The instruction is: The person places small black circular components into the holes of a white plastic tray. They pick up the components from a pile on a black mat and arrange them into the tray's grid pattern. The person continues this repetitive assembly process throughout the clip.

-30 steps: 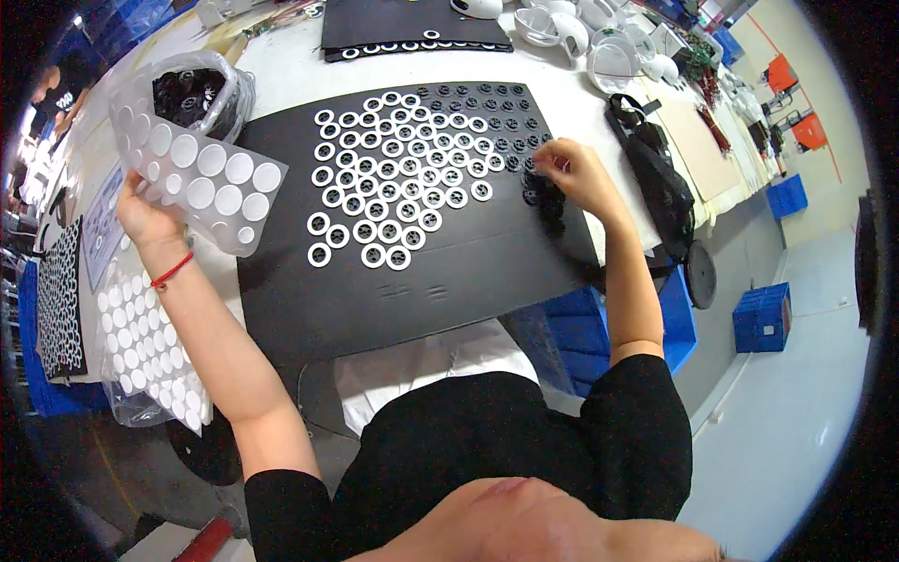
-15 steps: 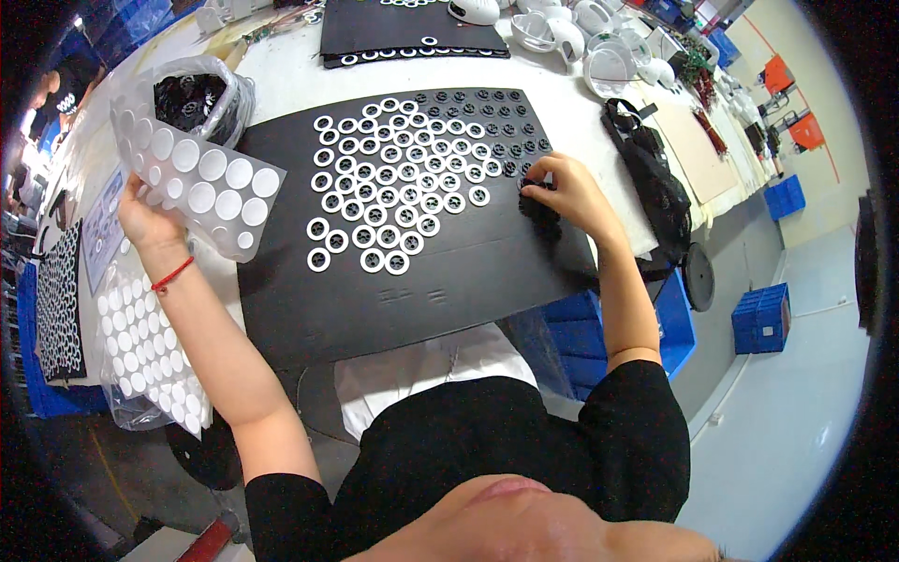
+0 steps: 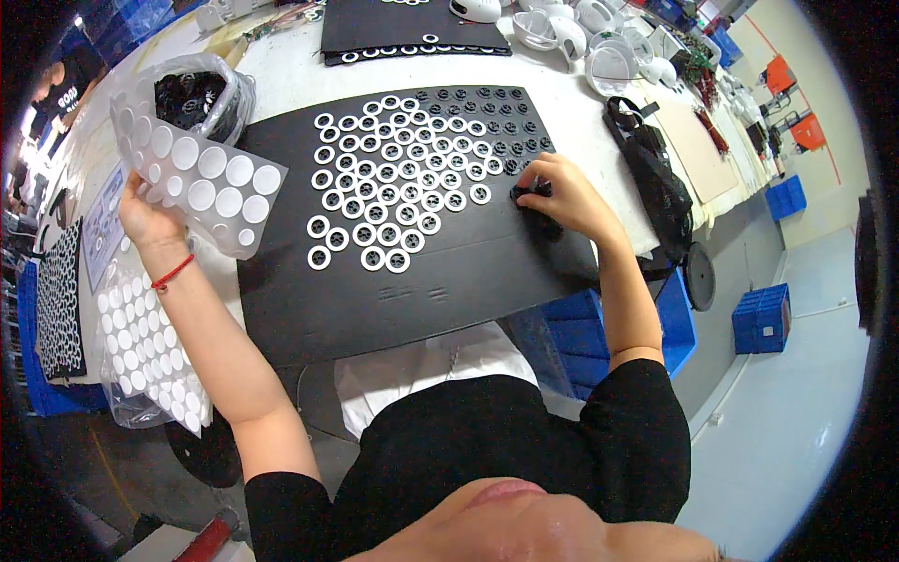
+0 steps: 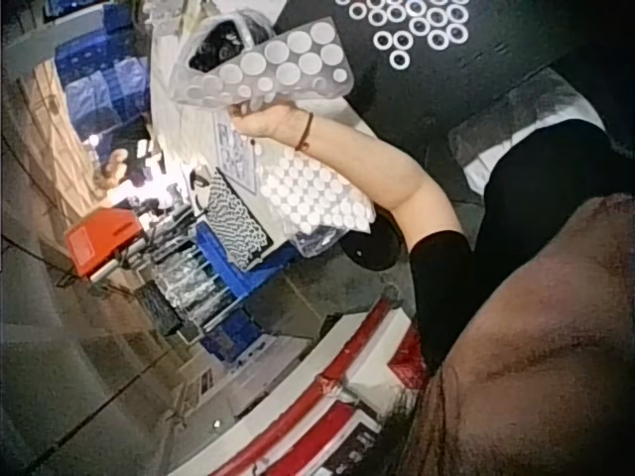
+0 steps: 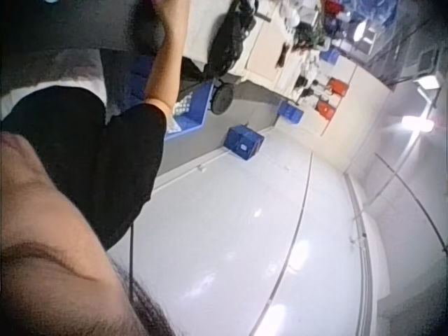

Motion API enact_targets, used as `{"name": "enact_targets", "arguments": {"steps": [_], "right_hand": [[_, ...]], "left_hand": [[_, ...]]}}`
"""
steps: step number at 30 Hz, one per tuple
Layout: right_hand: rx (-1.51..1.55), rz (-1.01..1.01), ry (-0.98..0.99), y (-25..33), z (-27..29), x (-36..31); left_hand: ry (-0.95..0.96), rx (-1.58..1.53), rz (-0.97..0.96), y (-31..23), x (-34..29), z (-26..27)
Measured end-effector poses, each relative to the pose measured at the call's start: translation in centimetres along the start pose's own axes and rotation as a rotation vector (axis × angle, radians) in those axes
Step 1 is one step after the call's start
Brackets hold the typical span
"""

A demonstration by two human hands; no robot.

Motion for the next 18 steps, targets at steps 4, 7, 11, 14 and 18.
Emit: {"name": "enact_targets", "arguments": {"steps": [4, 7, 11, 14, 18], "right_hand": [[0.01, 0.116, -0.021, 0.4, -0.2, -0.2], [0.071, 0.092, 0.027, 0.6, -0.2, -0.2], [0.224, -0.009, -0.036, -0.6, 1.1, -0.3], [0.303, -0.114, -0.138, -3.7, 2.2, 0.9], [0.502, -0.366, -0.136, -9.3, 2.1, 0.6]], "left_hand": [[-0.025, 0.06, -0.042, 0.0, 0.6, 0.5], [-0.057, 0.074, -0.024, 0.2, 0.6, 0.7], [-0.076, 0.164, -0.024, 0.3, 0.3, 0.1], [0.0, 0.109, 0.01, -0.2, 0.4, 0.6], [-0.113, 0.16, -0.045, -0.2, -1.4, -0.9]]}}
Point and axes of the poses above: each hand's wrist, its own x-axis towards the middle knuckle, its own z-axis out of the back of the hand, y = z × x, the point moved 5 cm from there along x, towards the middle knuckle, and after that the axes turned 7 degrees about -z, right-handed, at the moved point
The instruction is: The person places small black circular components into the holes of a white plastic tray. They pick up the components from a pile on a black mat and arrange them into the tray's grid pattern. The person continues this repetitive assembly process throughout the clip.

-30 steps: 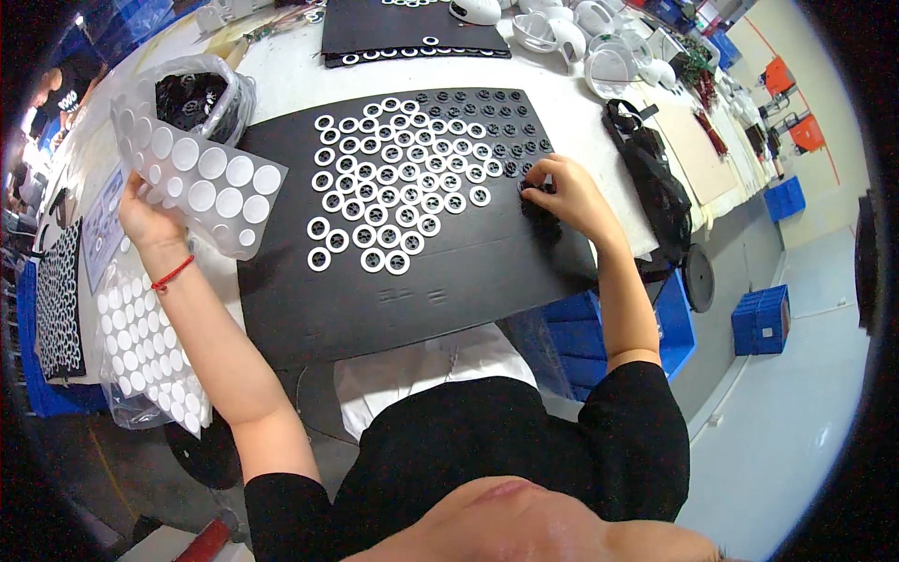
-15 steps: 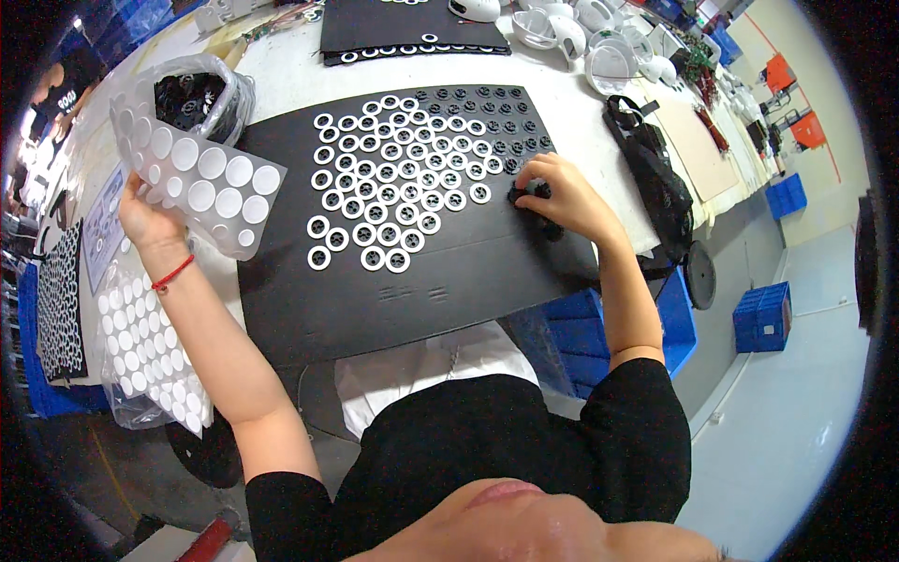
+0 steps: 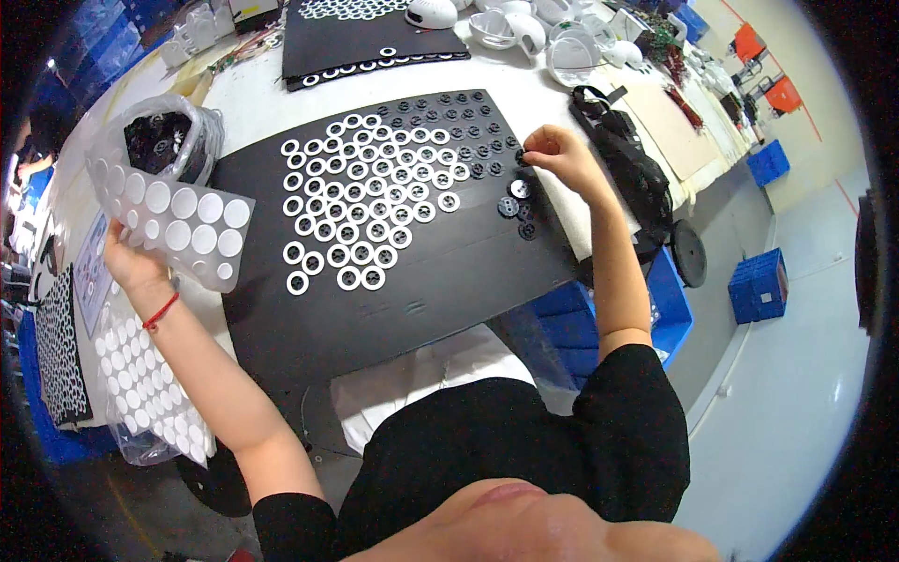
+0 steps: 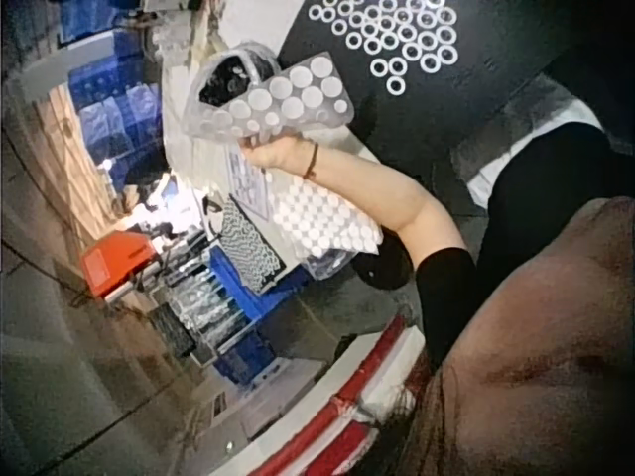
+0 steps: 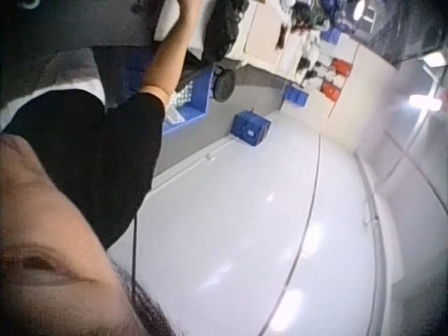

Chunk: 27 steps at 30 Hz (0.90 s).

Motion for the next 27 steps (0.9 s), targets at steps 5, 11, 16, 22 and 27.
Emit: {"name": "enact_targets", "arguments": {"steps": [5, 11, 16, 22, 27], "right_hand": [[0.026, -0.083, 0.035, -0.7, -0.8, -0.3], [-0.07, -0.083, 0.001, -0.6, -1.3, -0.4], [-0.096, 0.023, -0.106, -1.0, -0.7, -0.2], [-0.213, -0.008, 0.019, 1.3, -1.2, -2.6], [-0.14, -0.033, 0.079, 1.4, -2.5, -2.8]], "left_hand": [[0.041, -0.046, 0.01, 0.4, 2.2, 1.5], [0.023, -0.076, 0.04, 0.8, 1.2, 0.3], [0.03, -0.086, 0.042, 0.4, 1.3, 0.6], [0.011, 0.003, -0.021, 0.1, 0.6, 0.7], [-0.041, -0.098, -0.018, 1.8, 2.3, 3.2]]}}
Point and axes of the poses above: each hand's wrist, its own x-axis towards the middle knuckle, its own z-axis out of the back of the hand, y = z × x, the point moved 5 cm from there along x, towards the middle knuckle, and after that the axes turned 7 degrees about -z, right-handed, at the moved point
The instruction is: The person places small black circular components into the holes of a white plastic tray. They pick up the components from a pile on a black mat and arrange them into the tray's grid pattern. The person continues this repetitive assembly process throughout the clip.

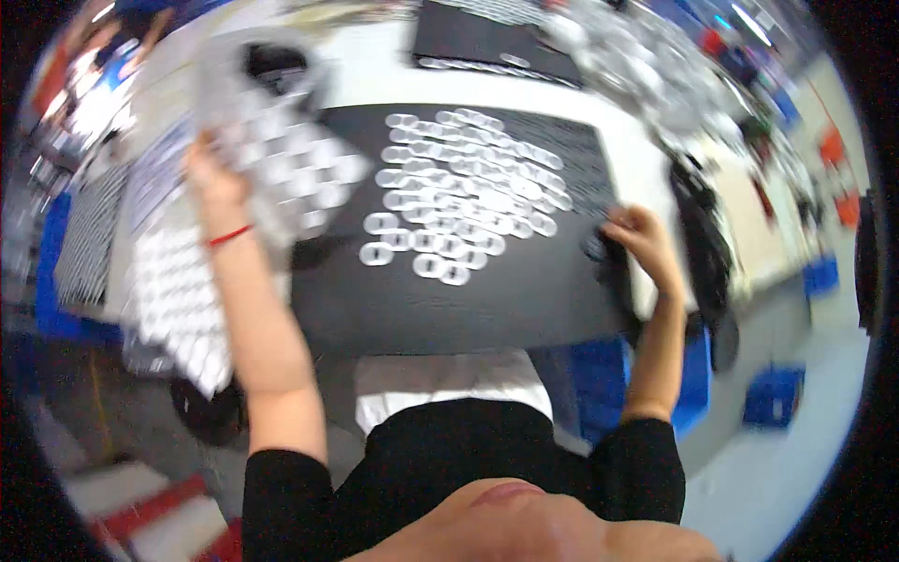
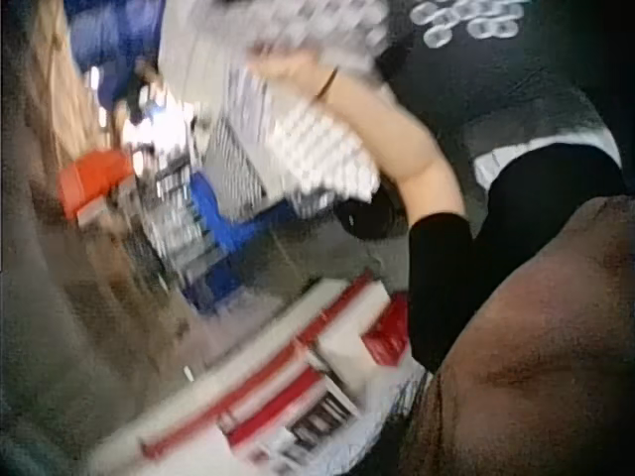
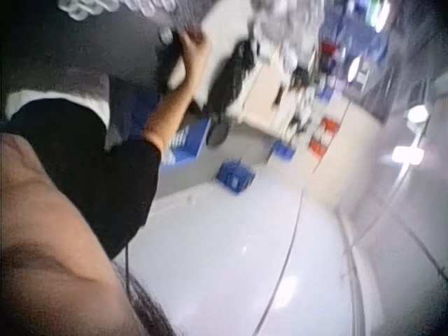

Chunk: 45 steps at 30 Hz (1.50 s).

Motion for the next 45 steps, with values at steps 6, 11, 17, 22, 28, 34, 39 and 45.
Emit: {"name": "enact_targets", "arguments": {"steps": [6, 11, 17, 22, 28, 34, 39, 45], "right_hand": [[0.217, 0.004, 0.065, -2.5, 0.7, 0.3], [0.034, 0.006, 0.072, -2.3, 0.5, 0.7], [0.179, -0.023, 0.219, -1.6, -0.4, 0.7], [0.247, -0.056, 0.275, 0.4, -0.2, -0.3], [0.318, 0.112, -0.078, -0.3, 2.2, -0.1], [-0.23, 0.327, -0.333, -0.5, 2.3, 0.6], [-0.193, 0.362, -0.339, 0.1, 1.1, -0.3], [-0.172, 0.347, -0.276, -0.7, 1.4, 0.0]], "left_hand": [[0.12, -0.141, 0.061, 1.5, -0.3, -2.8], [0.048, -0.209, 0.1, -0.3, -2.3, -3.1], [0.07, -0.26, 0.17, 0.1, -2.2, -3.4], [0.1, -0.254, 0.102, 0.0, -2.1, -3.1], [0.015, -0.008, 0.012, 0.3, -1.0, -1.7], [-0.02, 0.171, -0.117, -1.4, -0.1, -0.3], [0.06, 0.114, 0.004, -1.5, -1.0, -2.1], [0.071, 0.026, 0.054, -1.0, -1.6, -3.0]]}}
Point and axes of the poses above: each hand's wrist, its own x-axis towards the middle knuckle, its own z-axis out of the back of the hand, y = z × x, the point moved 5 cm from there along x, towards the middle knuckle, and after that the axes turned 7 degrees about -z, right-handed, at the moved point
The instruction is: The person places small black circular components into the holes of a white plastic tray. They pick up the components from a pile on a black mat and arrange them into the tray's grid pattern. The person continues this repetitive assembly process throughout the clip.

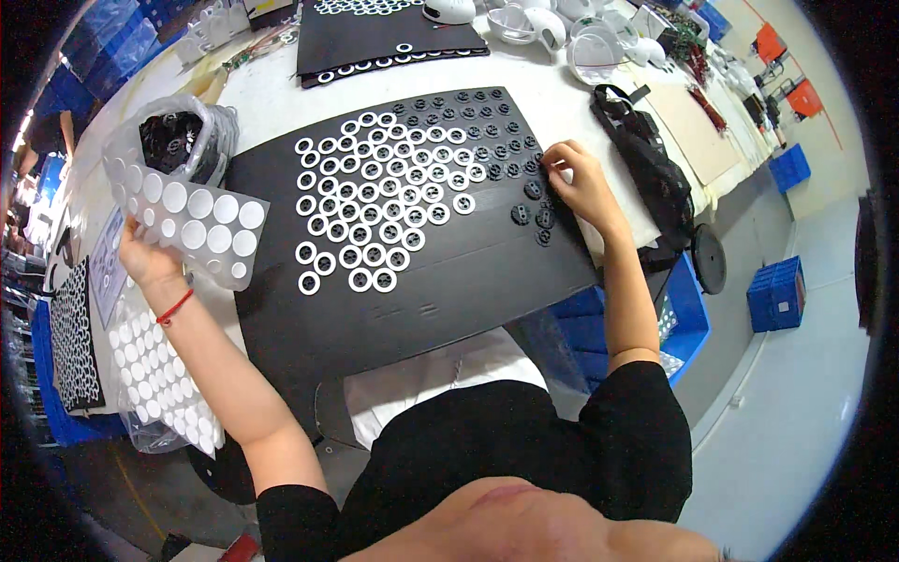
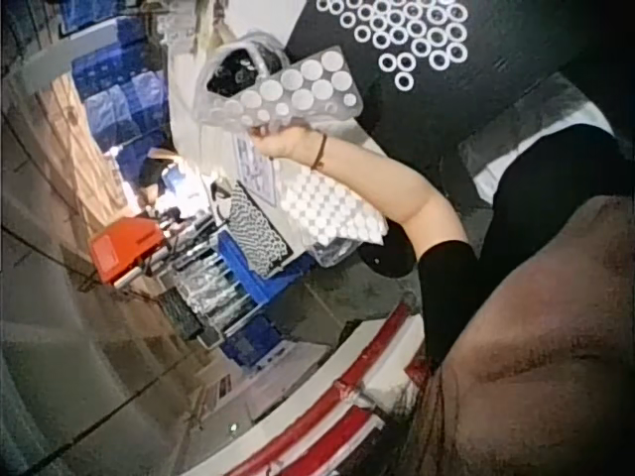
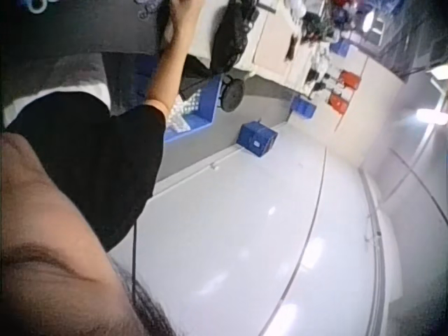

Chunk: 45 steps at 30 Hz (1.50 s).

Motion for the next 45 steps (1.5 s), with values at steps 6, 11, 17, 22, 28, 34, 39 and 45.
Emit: {"name": "enact_targets", "arguments": {"steps": [6, 11, 17, 22, 28, 34, 39, 45], "right_hand": [[-0.02, 0.002, 0.007, 0.1, -0.3, 0.2], [-0.059, -0.038, 0.006, -0.2, -0.1, 0.0], [-0.08, -0.002, 0.026, 0.7, -0.2, -0.1], [-0.07, -0.016, 0.005, 1.0, -0.2, 0.1], [-0.129, 0.017, -0.047, 2.0, 0.4, -0.3], [-0.185, 0.103, 0.043, 2.0, -0.4, 0.3], [-0.146, 0.119, 0.02, 3.4, -0.4, 0.6], [-0.194, 0.315, 0.155, 7.1, -2.9, 0.4]], "left_hand": [[0.017, 0.02, 0.0, 0.1, 0.0, 0.1], [0.095, 0.029, -0.013, -0.1, 1.0, 1.0], [0.042, 0.027, 0.001, -0.3, 0.5, 0.9], [0.002, 0.053, -0.037, -0.2, 0.4, 0.5], [0.062, 0.0, -0.013, -0.1, 1.3, 1.2], [0.124, -0.014, 0.023, 0.2, 2.4, 1.9], [0.049, 0.041, -0.032, 0.2, 0.6, 0.3], [0.021, -0.003, -0.028, -0.5, -0.1, 0.2]]}}
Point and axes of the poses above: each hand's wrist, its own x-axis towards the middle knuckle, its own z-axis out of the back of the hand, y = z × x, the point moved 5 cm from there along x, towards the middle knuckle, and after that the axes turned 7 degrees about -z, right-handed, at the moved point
